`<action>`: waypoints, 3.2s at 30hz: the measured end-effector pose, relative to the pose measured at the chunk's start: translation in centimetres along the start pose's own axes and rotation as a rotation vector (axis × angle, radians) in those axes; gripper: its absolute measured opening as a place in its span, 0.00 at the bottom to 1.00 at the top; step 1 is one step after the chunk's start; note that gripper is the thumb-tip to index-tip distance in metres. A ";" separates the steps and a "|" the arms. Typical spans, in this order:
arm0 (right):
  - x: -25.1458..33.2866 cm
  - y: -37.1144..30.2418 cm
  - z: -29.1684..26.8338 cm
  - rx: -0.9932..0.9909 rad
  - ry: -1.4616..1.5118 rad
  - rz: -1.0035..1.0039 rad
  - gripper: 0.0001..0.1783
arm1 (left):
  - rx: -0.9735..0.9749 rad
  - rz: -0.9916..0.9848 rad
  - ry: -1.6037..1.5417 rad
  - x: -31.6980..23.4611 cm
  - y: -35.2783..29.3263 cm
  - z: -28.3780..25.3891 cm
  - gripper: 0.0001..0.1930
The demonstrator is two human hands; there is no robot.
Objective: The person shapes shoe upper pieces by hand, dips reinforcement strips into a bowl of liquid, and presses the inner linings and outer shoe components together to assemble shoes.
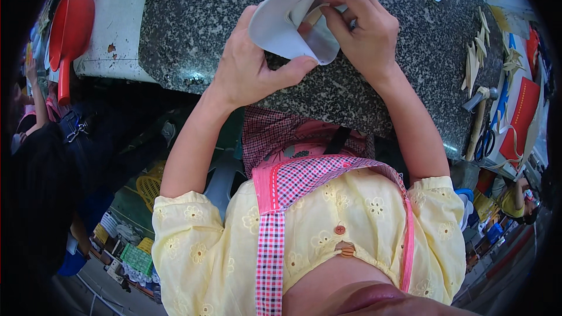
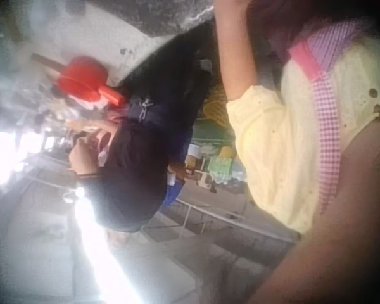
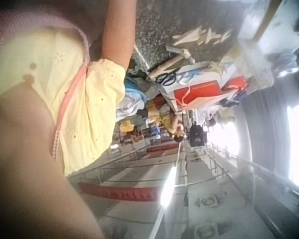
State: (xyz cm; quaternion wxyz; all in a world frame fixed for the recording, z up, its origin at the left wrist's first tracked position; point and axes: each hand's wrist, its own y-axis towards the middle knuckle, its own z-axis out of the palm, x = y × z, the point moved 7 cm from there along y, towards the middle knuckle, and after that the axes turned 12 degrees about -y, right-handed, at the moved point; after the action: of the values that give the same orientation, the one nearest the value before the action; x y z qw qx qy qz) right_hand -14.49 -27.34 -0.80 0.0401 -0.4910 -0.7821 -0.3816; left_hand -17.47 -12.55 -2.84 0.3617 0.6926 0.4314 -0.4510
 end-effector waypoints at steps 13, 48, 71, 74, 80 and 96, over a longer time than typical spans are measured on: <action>-1.2 0.0 0.5 0.050 0.072 0.165 0.11 | -0.004 -0.114 -0.114 -0.6 1.4 0.0 0.28; 0.6 -0.5 -1.4 0.166 0.104 -0.082 0.16 | -0.038 -0.123 -0.154 0.3 1.3 0.3 0.24; 2.3 -3.2 -0.2 0.526 -0.089 -0.538 0.29 | -0.266 0.034 -0.057 0.2 -2.7 -1.5 0.28; 3.2 -2.9 -0.3 0.527 -0.127 -0.565 0.32 | -0.268 -0.105 -0.124 0.5 -2.6 -1.7 0.24; 4.4 -2.5 -0.2 0.490 -0.235 -0.617 0.30 | 0.024 0.168 0.214 0.0 -2.1 -1.0 0.16; 3.6 -3.6 0.1 0.337 -0.133 -0.605 0.26 | 0.060 0.370 0.239 -2.0 -2.0 -0.2 0.16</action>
State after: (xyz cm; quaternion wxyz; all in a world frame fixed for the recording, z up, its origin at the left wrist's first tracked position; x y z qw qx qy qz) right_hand -19.22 -25.48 -1.32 -0.0455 -0.2473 -0.9451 -0.2087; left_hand -19.71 -12.23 -1.14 0.3636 0.8189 0.3233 -0.3043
